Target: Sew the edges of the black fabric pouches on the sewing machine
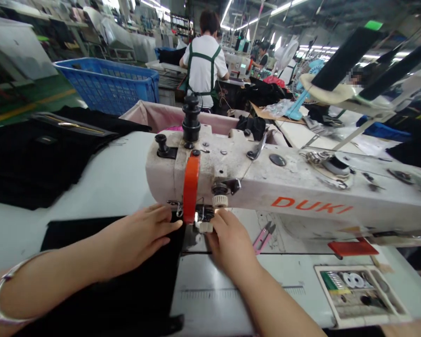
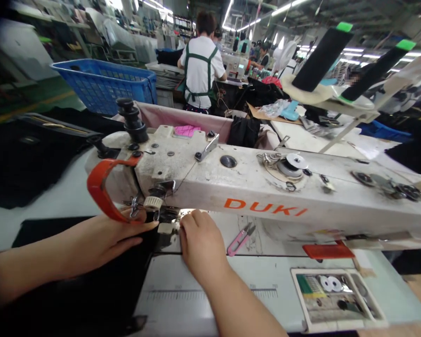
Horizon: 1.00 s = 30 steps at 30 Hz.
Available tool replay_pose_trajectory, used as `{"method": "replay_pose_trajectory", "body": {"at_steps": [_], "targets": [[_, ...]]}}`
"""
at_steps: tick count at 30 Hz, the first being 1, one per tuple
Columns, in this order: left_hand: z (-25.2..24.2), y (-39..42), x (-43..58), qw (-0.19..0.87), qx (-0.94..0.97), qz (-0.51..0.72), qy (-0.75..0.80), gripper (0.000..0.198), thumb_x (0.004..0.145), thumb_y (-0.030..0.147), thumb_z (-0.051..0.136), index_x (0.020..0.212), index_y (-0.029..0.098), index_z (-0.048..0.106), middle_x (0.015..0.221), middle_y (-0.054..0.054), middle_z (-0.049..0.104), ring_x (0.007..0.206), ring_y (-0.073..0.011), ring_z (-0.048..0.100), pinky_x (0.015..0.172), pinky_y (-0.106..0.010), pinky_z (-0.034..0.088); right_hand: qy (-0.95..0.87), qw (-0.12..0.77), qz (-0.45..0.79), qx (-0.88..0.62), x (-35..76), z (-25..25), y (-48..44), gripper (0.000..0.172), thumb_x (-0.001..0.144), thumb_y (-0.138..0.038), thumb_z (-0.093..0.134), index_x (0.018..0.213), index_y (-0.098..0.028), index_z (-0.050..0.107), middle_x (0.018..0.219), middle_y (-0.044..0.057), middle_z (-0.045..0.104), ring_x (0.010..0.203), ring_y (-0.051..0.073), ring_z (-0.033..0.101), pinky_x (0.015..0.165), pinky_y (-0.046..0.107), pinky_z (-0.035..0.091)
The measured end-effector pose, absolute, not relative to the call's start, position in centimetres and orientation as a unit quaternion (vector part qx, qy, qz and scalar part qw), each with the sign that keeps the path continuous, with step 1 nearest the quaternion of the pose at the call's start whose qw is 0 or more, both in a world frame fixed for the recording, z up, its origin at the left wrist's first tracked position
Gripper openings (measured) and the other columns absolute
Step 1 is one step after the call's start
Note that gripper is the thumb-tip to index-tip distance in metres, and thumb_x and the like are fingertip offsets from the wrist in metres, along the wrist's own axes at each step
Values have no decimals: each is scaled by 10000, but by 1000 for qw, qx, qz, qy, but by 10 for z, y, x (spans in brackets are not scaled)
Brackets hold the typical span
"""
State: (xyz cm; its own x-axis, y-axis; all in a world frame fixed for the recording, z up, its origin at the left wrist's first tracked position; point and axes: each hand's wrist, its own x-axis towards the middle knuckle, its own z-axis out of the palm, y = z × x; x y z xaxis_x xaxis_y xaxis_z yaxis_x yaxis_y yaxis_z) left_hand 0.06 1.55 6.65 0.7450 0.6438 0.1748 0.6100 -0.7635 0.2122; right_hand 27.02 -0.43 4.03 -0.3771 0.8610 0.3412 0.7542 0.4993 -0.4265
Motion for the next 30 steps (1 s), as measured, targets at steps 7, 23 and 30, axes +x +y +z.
{"method": "replay_pose_trajectory", "body": {"at_steps": [7, 23, 30], "targets": [[19, -12, -6, 34, 925, 171, 338, 601, 1071, 79, 421, 1646, 248, 465, 1649, -62, 559, 1551, -224, 493, 1317, -409, 412, -883, 269, 49, -381, 271, 38, -14, 244, 989, -21, 572, 1098, -163, 737, 1031, 90, 729, 914, 252, 624, 812, 379, 555], [62, 14, -12, 35, 952, 52, 299, 489, 1116, 123, 392, 1557, 196, 590, 1559, -53, 658, 1443, -260, 626, 1219, -422, 522, -829, 271, 238, -427, 265, 53, -35, 151, 1075, -200, 610, 1023, -198, 753, 989, 46, 746, 942, 209, 670, 838, 344, 540], [28, -108, -1, -51, 931, 127, 338, 676, 1107, 429, 487, 1723, 197, 336, 1706, -36, 489, 1449, -255, 629, 1090, -337, 624, -773, 343, 273, -459, 264, 44, -106, 250, 996, -207, 716, 767, -211, 618, 828, -19, 692, 811, 174, 638, 777, 340, 472]]}}
